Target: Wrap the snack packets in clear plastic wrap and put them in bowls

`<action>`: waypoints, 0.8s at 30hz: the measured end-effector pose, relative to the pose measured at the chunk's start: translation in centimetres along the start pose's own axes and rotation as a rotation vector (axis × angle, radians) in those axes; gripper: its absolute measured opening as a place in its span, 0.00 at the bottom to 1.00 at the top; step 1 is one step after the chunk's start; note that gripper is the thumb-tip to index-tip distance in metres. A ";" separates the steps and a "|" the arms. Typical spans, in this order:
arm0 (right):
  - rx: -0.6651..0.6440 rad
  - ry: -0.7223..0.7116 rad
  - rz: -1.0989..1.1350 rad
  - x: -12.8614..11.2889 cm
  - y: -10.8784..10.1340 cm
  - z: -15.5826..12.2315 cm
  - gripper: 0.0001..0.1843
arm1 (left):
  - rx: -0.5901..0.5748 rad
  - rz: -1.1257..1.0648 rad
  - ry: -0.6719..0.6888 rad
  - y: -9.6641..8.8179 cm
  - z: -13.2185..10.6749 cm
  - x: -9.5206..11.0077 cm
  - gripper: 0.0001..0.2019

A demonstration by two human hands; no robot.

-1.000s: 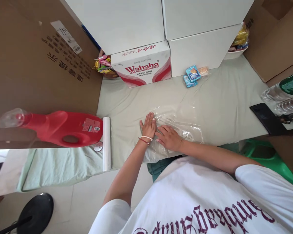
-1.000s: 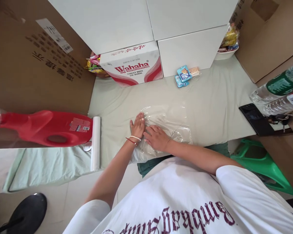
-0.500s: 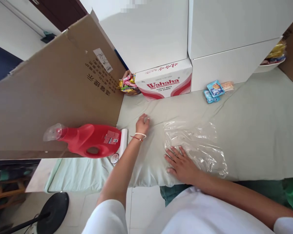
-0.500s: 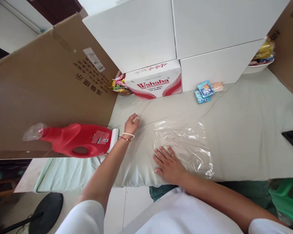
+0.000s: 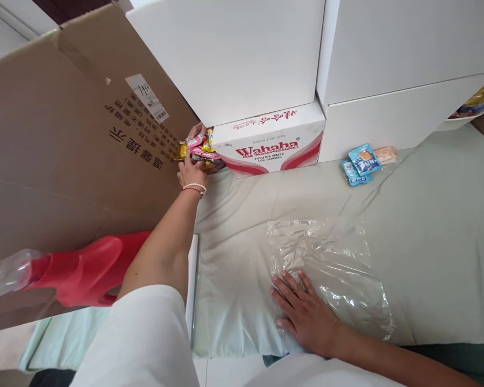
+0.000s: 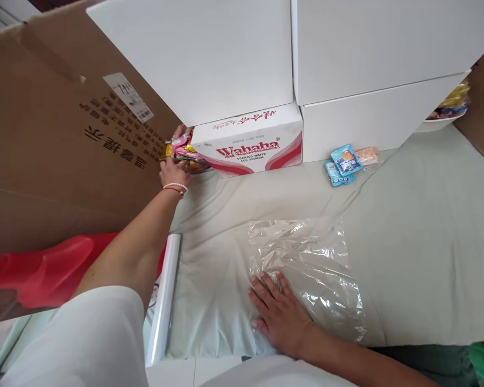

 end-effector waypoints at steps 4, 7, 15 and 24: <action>0.007 0.006 -0.003 0.0 0.0 -0.1 0.32 | -0.036 -0.022 0.029 0.7 -1.1 -0.4 0.22; 0.013 -0.002 -0.004 -0.1 -0.2 -0.2 0.32 | -0.033 -0.058 0.050 0.7 -2.1 -0.4 0.20; 0.050 -0.025 -0.086 -0.2 -0.1 -0.2 0.33 | 0.034 -0.168 0.068 -0.3 -8.8 -1.5 0.05; 0.102 -0.025 -0.081 -0.1 0.1 -0.3 0.34 | 0.168 -0.298 0.108 -2.9 -22.2 -4.3 0.09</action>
Point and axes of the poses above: each hand's wrist, its own z-axis towards the middle knuckle, its own y-axis out of the palm, x = y × z, the point moved 7 cm from there along z, towards the middle knuckle, and after that the axes turned 12 degrees about -y, right-handed, at the moved point
